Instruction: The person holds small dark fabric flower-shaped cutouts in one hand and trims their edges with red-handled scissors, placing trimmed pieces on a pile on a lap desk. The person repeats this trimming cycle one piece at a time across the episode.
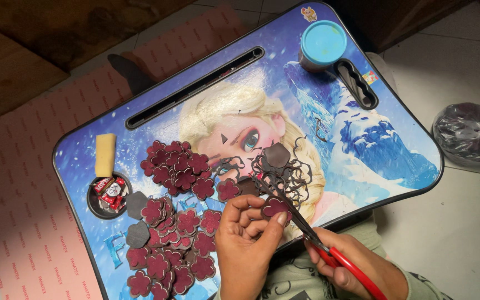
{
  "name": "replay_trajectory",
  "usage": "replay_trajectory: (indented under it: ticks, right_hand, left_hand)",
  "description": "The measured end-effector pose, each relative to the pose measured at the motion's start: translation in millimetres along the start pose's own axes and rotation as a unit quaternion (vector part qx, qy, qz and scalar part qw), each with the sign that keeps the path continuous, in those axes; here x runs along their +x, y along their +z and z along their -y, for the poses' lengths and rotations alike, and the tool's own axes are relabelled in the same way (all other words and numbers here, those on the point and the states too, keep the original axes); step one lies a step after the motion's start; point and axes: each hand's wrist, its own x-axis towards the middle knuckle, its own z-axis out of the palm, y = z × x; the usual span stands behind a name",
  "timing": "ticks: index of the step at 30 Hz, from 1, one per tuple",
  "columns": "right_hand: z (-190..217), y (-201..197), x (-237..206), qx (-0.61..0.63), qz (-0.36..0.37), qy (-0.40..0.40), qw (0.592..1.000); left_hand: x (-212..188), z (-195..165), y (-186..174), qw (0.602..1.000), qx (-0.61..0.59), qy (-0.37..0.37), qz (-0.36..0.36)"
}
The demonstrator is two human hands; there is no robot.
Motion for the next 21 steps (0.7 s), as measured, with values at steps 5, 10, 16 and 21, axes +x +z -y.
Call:
replay_trajectory:
  ticks: [5, 10, 16, 21]
  right_hand:
    - [-3, -3, 1, -0.016, 0.004, 0.001, 1.0]
    - [-3, -4, 3, -0.021, 0.002, 0.014, 1.0]
    - [2, -7, 0, -0.026, 0.007, 0.018, 0.999]
    - [5, -8, 0, -0.041, 0.009, 0.014, 0.999]
  left_hand:
    - [1, -3, -3, 1.0, -0.002, -0.019, 0.007]
    - [2, -6, -6, 0.999, 0.004, -0.029, 0.017]
    - [4, -12, -9, 0.998, 0.028, -0.043, 0.025]
    - [5, -14, -11, 0.998, 0.046, -0.046, 0.028]
